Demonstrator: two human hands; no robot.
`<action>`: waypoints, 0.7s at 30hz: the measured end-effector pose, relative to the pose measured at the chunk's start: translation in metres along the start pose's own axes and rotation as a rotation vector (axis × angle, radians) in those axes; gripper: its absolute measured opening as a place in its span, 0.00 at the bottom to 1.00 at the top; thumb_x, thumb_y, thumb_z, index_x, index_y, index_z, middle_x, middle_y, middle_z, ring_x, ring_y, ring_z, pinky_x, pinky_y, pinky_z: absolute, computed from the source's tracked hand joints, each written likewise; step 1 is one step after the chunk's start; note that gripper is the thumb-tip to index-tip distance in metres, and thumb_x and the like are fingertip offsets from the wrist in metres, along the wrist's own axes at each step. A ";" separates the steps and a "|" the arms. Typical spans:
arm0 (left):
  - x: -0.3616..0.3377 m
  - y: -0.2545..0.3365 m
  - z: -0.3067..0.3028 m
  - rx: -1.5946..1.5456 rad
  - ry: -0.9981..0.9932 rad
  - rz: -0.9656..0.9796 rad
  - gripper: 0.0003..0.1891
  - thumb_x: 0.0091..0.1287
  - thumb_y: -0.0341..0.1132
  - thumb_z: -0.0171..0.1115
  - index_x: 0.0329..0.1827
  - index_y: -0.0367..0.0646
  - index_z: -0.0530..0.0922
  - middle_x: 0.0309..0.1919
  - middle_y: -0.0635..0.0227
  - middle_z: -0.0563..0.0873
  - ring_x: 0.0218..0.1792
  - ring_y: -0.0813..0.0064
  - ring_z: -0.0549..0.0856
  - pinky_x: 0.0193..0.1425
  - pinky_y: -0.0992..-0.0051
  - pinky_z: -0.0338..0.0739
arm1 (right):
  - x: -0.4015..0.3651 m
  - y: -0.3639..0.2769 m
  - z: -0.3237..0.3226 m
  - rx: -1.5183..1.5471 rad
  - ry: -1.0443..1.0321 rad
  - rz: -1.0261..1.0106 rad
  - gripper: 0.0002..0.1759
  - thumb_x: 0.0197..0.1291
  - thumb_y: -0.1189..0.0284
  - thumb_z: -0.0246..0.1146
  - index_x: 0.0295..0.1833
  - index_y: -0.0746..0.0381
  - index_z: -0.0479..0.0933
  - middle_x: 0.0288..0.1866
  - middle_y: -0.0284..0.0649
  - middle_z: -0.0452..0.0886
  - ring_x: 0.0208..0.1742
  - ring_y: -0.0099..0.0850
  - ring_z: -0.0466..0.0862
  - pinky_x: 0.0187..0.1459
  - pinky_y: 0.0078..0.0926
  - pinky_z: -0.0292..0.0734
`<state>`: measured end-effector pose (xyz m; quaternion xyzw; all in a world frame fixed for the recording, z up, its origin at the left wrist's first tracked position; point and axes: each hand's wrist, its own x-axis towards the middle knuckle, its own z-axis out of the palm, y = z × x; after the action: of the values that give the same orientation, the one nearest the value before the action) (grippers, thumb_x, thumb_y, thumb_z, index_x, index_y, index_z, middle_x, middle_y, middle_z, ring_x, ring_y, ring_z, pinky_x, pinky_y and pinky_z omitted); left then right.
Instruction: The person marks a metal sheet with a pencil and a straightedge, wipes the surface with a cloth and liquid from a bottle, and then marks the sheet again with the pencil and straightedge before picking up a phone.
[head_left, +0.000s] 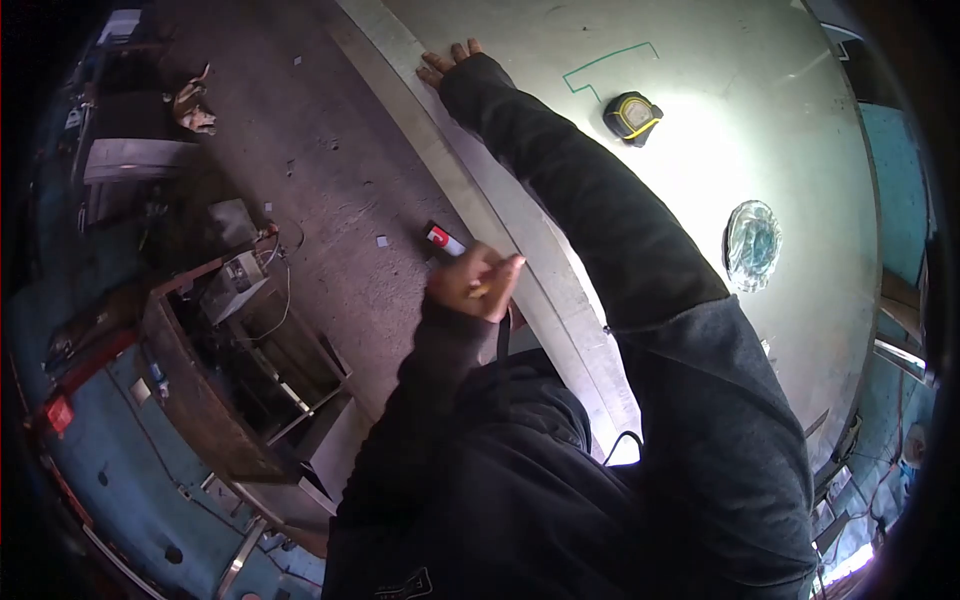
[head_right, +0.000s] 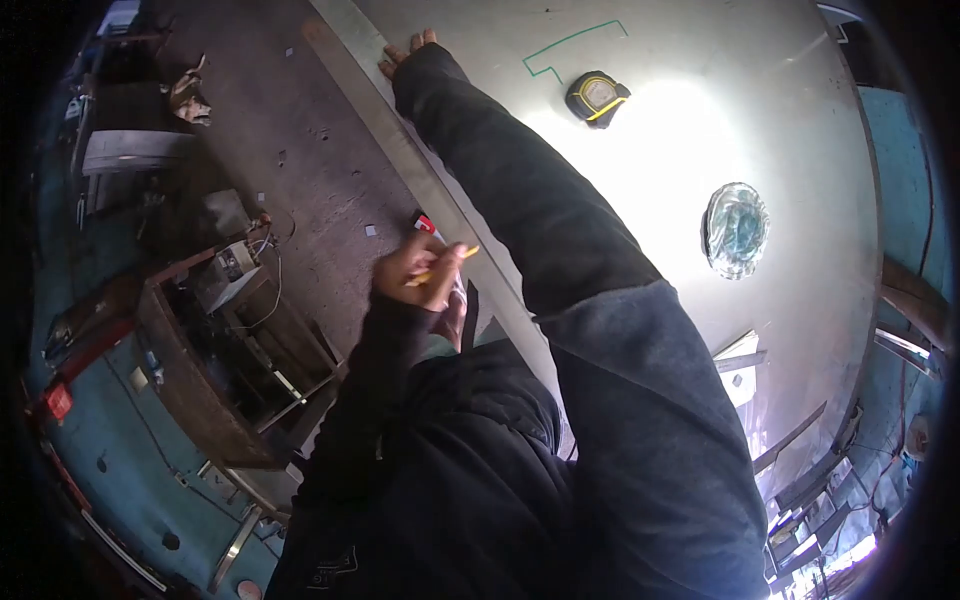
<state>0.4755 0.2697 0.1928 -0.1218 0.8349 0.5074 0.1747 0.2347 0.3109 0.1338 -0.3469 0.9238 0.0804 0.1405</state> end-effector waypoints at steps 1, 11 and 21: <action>-0.001 -0.006 -0.001 -0.143 0.127 0.068 0.12 0.59 0.36 0.65 0.31 0.38 0.73 0.21 0.69 0.80 0.23 0.84 0.79 0.26 0.81 0.74 | -0.001 0.001 0.001 -0.001 -0.002 0.005 0.45 0.49 0.67 0.65 0.72 0.47 0.50 0.75 0.33 0.47 0.72 0.43 0.55 0.70 0.46 0.44; -0.013 -0.032 0.047 0.191 -0.086 0.359 0.16 0.64 0.43 0.55 0.28 0.38 0.80 0.39 0.56 0.80 0.44 0.55 0.77 0.54 0.64 0.70 | 0.014 -0.001 0.008 -0.017 -0.040 0.008 0.48 0.47 0.66 0.68 0.72 0.44 0.48 0.75 0.31 0.46 0.71 0.44 0.55 0.69 0.48 0.46; -0.022 -0.032 0.107 0.901 -0.216 0.264 0.20 0.66 0.44 0.43 0.47 0.41 0.79 0.60 0.60 0.72 0.66 0.66 0.63 0.69 0.60 0.51 | -0.015 -0.003 0.008 -0.024 -0.088 -0.122 0.30 0.59 0.66 0.55 0.67 0.48 0.57 0.73 0.32 0.51 0.72 0.39 0.56 0.69 0.49 0.46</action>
<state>0.5259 0.3514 0.1309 0.1266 0.9571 0.1228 0.2298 0.2492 0.3196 0.1308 -0.4002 0.8929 0.0979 0.1817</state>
